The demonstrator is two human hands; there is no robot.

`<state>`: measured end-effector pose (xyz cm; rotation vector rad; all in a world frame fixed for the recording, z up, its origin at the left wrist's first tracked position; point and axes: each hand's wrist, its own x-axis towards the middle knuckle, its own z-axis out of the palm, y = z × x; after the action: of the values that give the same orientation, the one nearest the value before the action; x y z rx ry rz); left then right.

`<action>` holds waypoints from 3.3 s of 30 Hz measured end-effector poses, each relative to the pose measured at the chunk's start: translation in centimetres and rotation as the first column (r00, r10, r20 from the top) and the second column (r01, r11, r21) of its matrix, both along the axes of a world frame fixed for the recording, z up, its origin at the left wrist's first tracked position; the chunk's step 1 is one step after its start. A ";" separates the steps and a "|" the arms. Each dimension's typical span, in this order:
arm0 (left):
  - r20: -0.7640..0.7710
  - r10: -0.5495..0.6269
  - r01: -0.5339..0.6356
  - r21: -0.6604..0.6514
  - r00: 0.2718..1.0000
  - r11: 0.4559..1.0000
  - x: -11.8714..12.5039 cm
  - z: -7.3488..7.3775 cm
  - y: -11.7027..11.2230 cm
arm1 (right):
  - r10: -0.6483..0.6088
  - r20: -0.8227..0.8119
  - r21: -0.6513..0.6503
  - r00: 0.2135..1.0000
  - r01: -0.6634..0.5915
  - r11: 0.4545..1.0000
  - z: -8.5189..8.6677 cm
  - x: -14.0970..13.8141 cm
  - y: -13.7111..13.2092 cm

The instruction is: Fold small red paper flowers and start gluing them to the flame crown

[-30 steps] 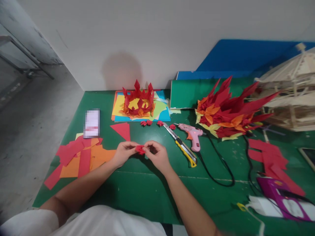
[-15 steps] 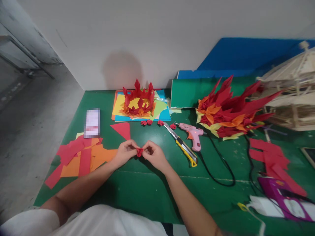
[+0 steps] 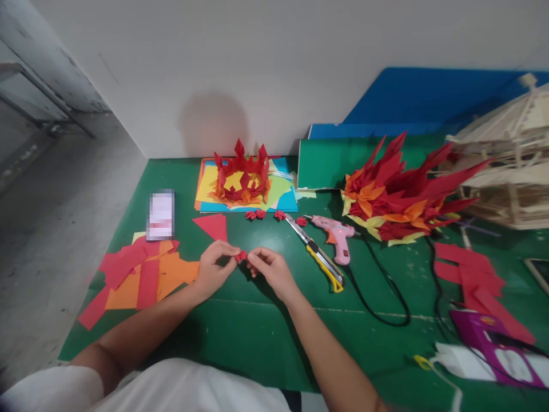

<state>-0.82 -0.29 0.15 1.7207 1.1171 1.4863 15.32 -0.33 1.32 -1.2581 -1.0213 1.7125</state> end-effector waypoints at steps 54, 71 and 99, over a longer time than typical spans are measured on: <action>0.668 0.049 0.579 -0.677 0.742 0.454 -0.1 1.0 1.1 | -0.222 0.373 0.496 0.901 0.009 0.868 0.2 0.3 -0.1; 0.328 -0.308 0.438 -0.474 0.893 0.764 0.1 0.0 0.4 | -0.001 0.064 0.012 0.998 0.000 1.000 0.2 1.2 0.7; 0.288 -0.296 0.411 -0.706 0.911 0.577 0.2 0.6 0.5 | -0.474 0.607 0.743 0.638 -0.667 0.055 -0.3 0.9 -0.3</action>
<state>-0.57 0.19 0.75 1.1137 1.0221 0.6887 16.24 -0.61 0.99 -0.7284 -2.3288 -0.1290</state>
